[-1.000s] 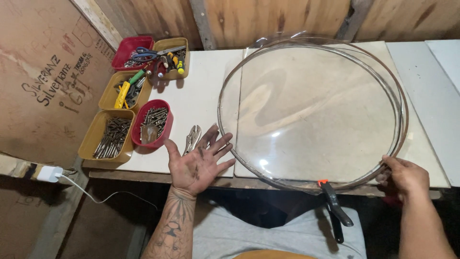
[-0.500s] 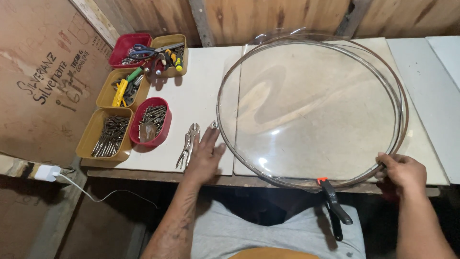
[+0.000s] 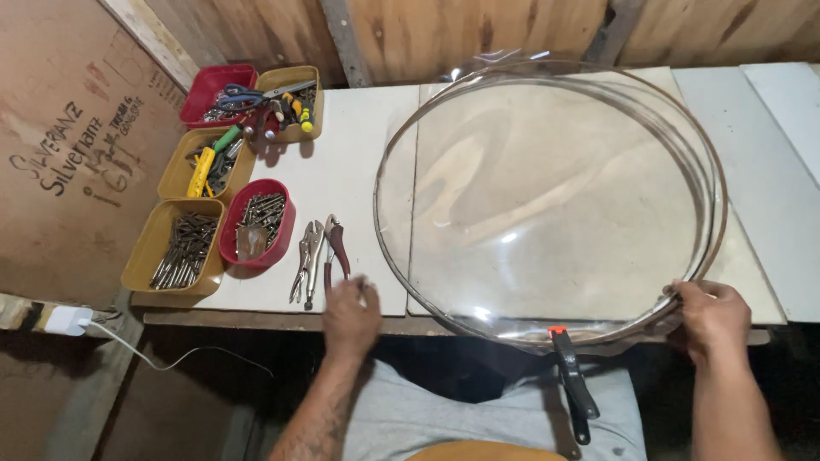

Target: Repairing a drum head by stretching and securing a plastic film over a metal hoop using pliers and a clamp.

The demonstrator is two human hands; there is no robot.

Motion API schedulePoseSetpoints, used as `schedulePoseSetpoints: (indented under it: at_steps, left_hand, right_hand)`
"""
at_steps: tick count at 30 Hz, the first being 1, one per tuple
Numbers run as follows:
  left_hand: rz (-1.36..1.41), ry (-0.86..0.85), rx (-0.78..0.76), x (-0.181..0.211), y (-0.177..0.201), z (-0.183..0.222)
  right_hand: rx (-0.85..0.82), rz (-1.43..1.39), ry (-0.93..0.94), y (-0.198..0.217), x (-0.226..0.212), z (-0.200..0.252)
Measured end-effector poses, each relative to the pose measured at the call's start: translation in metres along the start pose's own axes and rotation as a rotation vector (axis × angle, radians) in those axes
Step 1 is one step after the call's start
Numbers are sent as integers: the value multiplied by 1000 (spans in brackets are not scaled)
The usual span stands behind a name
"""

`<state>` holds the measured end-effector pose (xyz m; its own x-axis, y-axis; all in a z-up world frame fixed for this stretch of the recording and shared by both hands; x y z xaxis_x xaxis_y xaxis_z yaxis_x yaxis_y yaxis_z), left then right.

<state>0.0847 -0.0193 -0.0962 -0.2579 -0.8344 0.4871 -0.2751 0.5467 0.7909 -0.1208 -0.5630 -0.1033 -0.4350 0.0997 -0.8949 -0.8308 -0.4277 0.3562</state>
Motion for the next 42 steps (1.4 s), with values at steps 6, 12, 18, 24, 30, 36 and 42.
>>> schedulePoseSetpoints:
  at_steps: [6,12,18,24,30,36,42]
  left_hand:
    - [436,417,-518,53,-18,68]
    - [953,680,-277,64,-8,74]
    - [1313,899,-269,40,-30,86]
    - [1371,1037,-241,49,-10,77]
    - [1496,1035,-129,35,-26,72]
    - [1434,1080,-266,58,7,61]
    - [1497,1047,-140,48,-5,61]
  right_hand:
    - [-237,-452,161,2,-5,17]
    - [-233,-447,350,16,-93,107]
    - [-198,-510,471,27,-114,164]
    - [-288,-178,603,35,-174,231]
    - [-229,-294,546,29,-198,272]
    - [-224,-296,716,9,-256,313]
    - [-497,-453,889,-12,-280,315]
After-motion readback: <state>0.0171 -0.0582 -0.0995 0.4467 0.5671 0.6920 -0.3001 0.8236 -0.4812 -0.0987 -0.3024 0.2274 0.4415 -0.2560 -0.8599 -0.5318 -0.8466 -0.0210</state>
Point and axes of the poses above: each hand's wrist, its own z-axis away from the middle knuckle, its own y-axis out of the back of the hand, x = y × z, the point moved 6 cm from there along -z, towards the middle knuckle, and after that the axes turned 2 degrees about -z, right-handed, at the moved point
